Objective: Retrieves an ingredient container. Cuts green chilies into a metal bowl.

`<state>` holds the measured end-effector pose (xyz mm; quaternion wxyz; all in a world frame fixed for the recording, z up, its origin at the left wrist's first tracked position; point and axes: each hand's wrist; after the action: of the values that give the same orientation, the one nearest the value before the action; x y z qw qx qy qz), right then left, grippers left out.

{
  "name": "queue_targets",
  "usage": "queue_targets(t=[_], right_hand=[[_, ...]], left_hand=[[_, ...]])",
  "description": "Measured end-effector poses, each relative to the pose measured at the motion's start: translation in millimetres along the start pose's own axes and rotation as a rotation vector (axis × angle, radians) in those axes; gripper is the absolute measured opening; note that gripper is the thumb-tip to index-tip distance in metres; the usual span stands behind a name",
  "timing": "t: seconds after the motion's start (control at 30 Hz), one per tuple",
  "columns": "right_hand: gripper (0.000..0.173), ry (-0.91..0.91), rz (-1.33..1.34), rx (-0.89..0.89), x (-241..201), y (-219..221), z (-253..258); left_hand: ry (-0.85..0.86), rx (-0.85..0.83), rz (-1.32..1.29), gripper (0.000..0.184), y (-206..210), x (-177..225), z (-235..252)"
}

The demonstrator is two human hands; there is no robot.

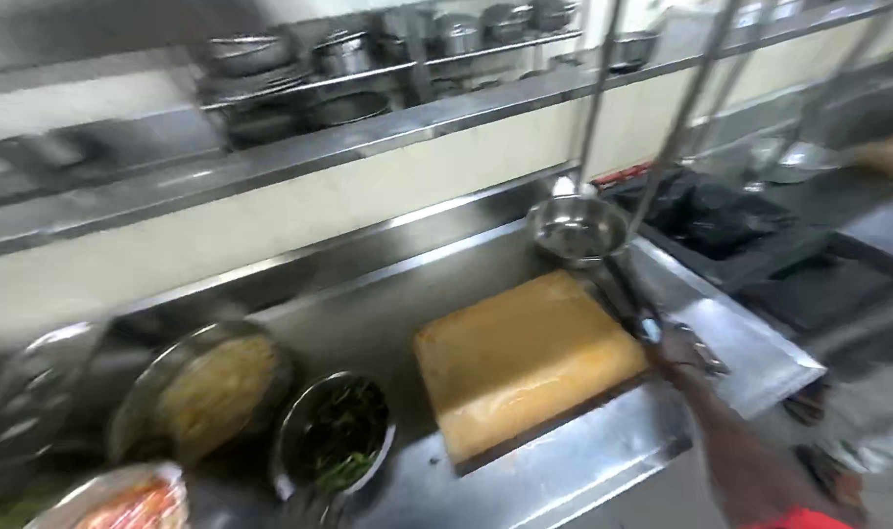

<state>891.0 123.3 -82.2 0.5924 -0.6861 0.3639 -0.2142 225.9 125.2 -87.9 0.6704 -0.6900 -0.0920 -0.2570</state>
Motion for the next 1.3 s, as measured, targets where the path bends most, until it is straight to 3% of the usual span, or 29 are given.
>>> queue_targets(t=[0.13,0.23,0.33,0.5,0.63,0.73,0.83,0.97,1.07,1.2,1.3], right_hand=[[0.059,-0.062,-0.028,-0.016,15.6,0.1,13.2],[0.057,-0.024,0.322,-0.023,32.4,10.6,0.7],[0.051,-0.022,0.758,-0.015,30.8,11.7,-52.7],[0.03,-0.099,1.026,-0.114,-39.5,9.1,-189.3],[0.025,-0.162,1.382,-0.447,-130.7,34.9,-281.8],[0.025,-0.239,1.519,-0.681,-187.5,43.0,-324.5],[0.029,-0.331,1.487,-0.773,-226.6,43.4,-352.5],[0.053,-0.447,1.337,-0.794,-249.5,46.4,-368.0],[0.051,-0.499,1.082,-0.637,-246.9,54.6,-364.0],[0.037,-0.528,0.917,-0.502,-239.5,51.4,-345.7],[0.032,-0.737,0.85,-0.449,-255.0,38.9,-344.9]], left_hand=[[-0.102,0.073,-0.042,0.032,2.7,5.8,7.0],[-0.141,0.098,-0.125,0.033,-8.0,29.1,0.8],[-0.15,0.019,-0.342,0.033,-20.4,55.8,-7.0],[-0.064,-0.384,-0.67,0.036,-25.3,72.8,-9.6],[-0.069,-0.594,-0.906,0.042,-22.4,91.3,6.6],[-0.054,-0.644,-1.14,0.052,-17.9,102.9,17.2],[-0.144,-0.577,-1.406,0.042,-27.9,112.4,19.0],[-0.297,-0.377,-1.677,0.028,-32.3,100.2,14.2],[-0.409,-0.264,-1.629,0.019,-42.1,77.7,12.6],[-0.48,-0.318,-1.646,0.026,-57.9,45.9,0.7],[-0.474,-0.447,-1.723,0.029,-69.0,44.7,-14.5]])
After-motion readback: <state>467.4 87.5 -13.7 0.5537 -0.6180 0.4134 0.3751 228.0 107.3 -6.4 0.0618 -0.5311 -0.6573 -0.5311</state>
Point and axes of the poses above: each hand's wrist, its own z-axis towards the middle knuckle, its own y-axis out of the palm, x = y × z, and after that the axes turned 12 degrees about -z, right-handed
